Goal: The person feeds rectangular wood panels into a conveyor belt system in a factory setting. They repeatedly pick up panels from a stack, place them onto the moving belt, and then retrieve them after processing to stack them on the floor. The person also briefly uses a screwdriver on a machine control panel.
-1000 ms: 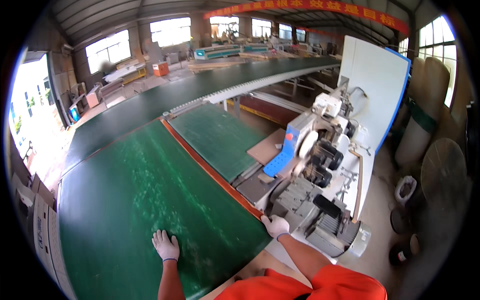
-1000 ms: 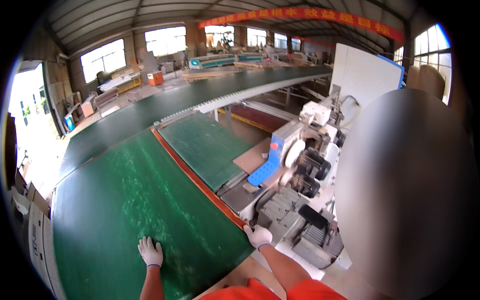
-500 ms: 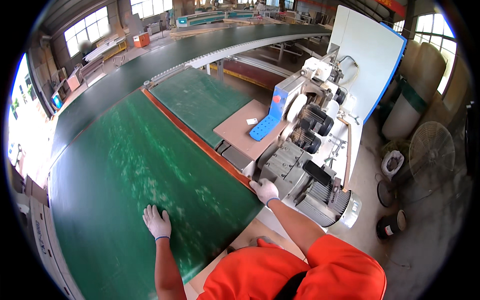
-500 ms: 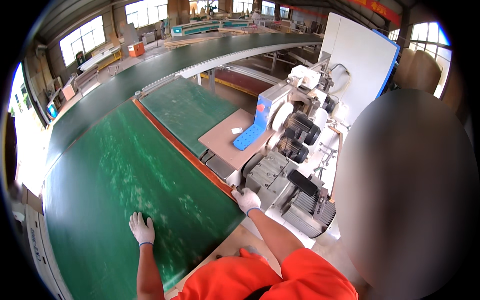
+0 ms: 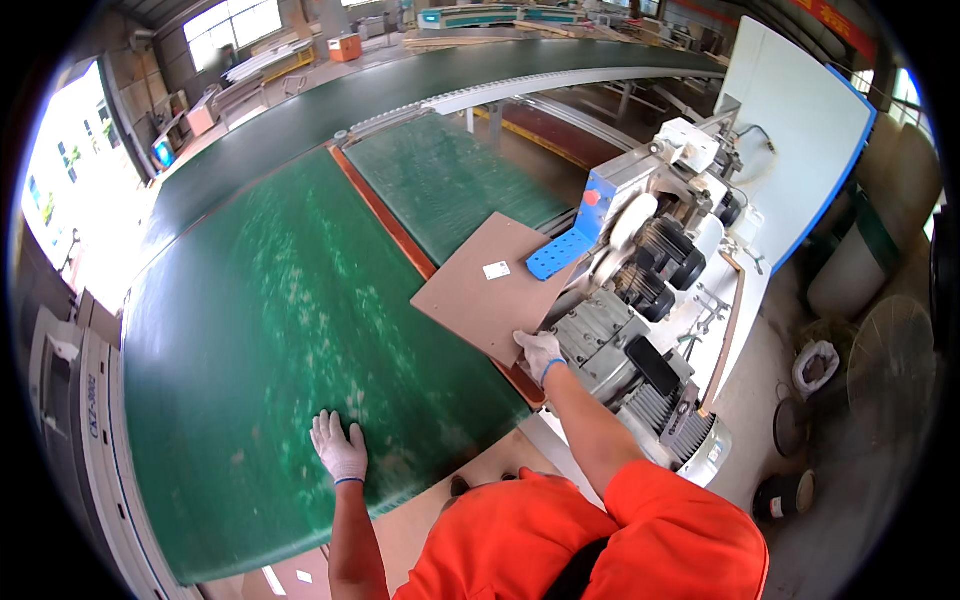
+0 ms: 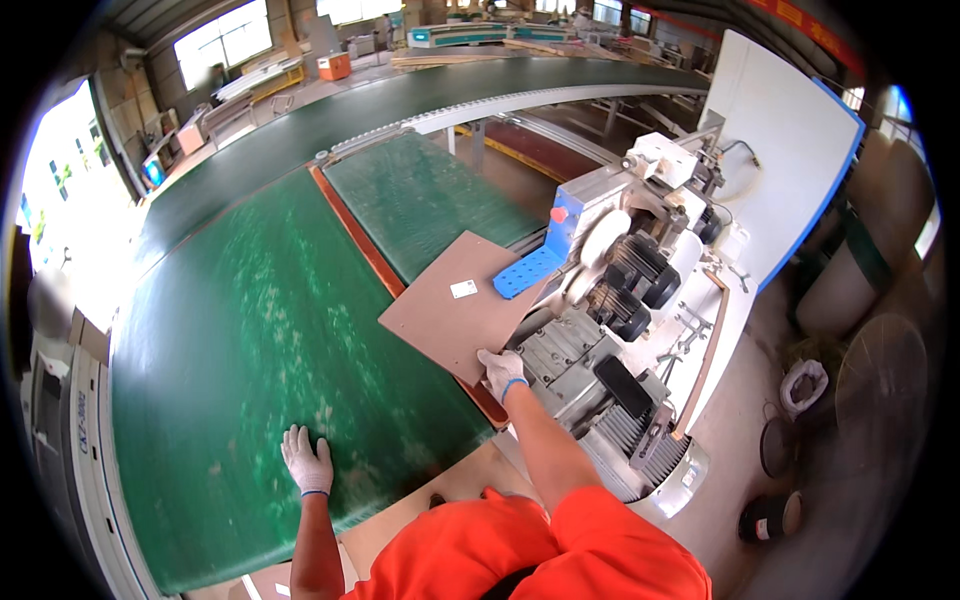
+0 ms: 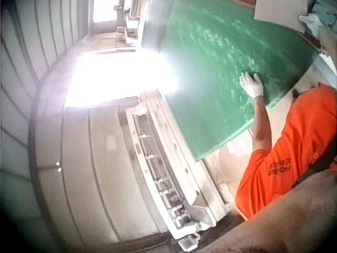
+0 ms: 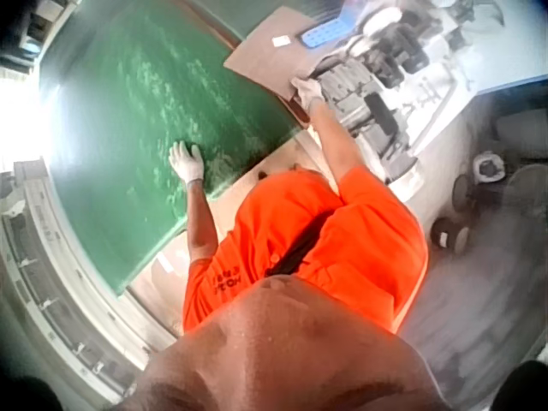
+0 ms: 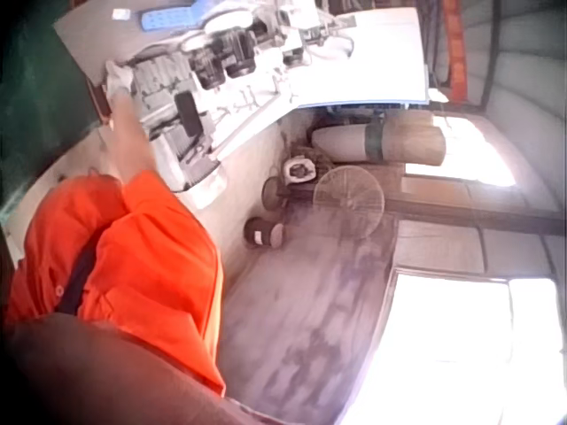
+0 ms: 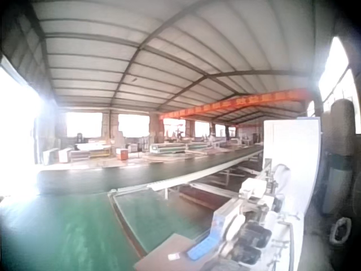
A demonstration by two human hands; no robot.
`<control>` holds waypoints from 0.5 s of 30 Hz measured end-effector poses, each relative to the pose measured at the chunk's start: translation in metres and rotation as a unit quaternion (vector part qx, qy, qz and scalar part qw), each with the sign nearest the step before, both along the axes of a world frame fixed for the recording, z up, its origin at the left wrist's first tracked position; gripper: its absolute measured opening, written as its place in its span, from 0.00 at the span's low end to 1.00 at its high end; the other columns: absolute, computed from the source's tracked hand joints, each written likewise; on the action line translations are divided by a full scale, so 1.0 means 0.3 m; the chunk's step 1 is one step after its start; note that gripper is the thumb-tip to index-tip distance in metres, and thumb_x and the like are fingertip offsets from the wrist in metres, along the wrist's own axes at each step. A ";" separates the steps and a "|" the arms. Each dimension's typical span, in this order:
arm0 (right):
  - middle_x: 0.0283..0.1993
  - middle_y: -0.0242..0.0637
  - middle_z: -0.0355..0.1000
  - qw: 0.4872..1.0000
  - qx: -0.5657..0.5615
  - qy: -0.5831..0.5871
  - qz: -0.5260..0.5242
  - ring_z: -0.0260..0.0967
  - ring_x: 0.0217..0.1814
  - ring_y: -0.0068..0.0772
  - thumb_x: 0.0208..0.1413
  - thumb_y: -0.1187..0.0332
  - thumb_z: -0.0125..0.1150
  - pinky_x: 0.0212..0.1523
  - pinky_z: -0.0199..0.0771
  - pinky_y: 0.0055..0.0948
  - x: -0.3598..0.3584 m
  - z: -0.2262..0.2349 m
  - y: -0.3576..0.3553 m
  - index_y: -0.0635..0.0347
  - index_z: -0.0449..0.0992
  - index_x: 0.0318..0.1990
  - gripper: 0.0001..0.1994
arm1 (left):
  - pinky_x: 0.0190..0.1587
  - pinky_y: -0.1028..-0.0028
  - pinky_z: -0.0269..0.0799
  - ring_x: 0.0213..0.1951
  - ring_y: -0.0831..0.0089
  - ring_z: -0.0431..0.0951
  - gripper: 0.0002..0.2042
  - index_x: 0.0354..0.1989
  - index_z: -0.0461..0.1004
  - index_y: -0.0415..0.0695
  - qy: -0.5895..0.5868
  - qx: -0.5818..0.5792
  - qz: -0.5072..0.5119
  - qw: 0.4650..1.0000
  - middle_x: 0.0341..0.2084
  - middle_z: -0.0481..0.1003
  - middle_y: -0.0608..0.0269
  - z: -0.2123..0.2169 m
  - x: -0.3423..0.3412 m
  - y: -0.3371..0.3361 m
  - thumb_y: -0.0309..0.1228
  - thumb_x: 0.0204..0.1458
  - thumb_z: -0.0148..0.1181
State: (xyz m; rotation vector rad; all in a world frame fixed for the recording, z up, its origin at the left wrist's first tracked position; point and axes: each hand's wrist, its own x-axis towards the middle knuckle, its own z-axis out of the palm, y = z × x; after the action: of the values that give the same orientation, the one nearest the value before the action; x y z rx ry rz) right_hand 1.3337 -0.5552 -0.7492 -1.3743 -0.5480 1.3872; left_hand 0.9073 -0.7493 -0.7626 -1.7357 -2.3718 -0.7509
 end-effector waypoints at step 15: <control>0.40 0.35 0.81 0.875 -0.098 0.050 0.471 0.78 0.36 0.26 0.69 0.55 0.67 0.32 0.75 0.27 -0.062 0.165 -0.716 0.65 0.81 0.51 0.19 | 0.68 0.53 0.72 0.64 0.54 0.76 0.32 0.70 0.67 0.35 -0.885 0.064 -0.027 0.459 0.62 0.75 0.50 0.155 0.742 -0.342 0.37 0.60 0.64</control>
State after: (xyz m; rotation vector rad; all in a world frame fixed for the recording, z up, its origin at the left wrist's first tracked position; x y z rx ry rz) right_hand 1.3150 -0.7699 -0.6998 -1.2046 -1.1195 2.3302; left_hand 1.1300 -0.8518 -0.7161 -0.3600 -2.2018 -3.9337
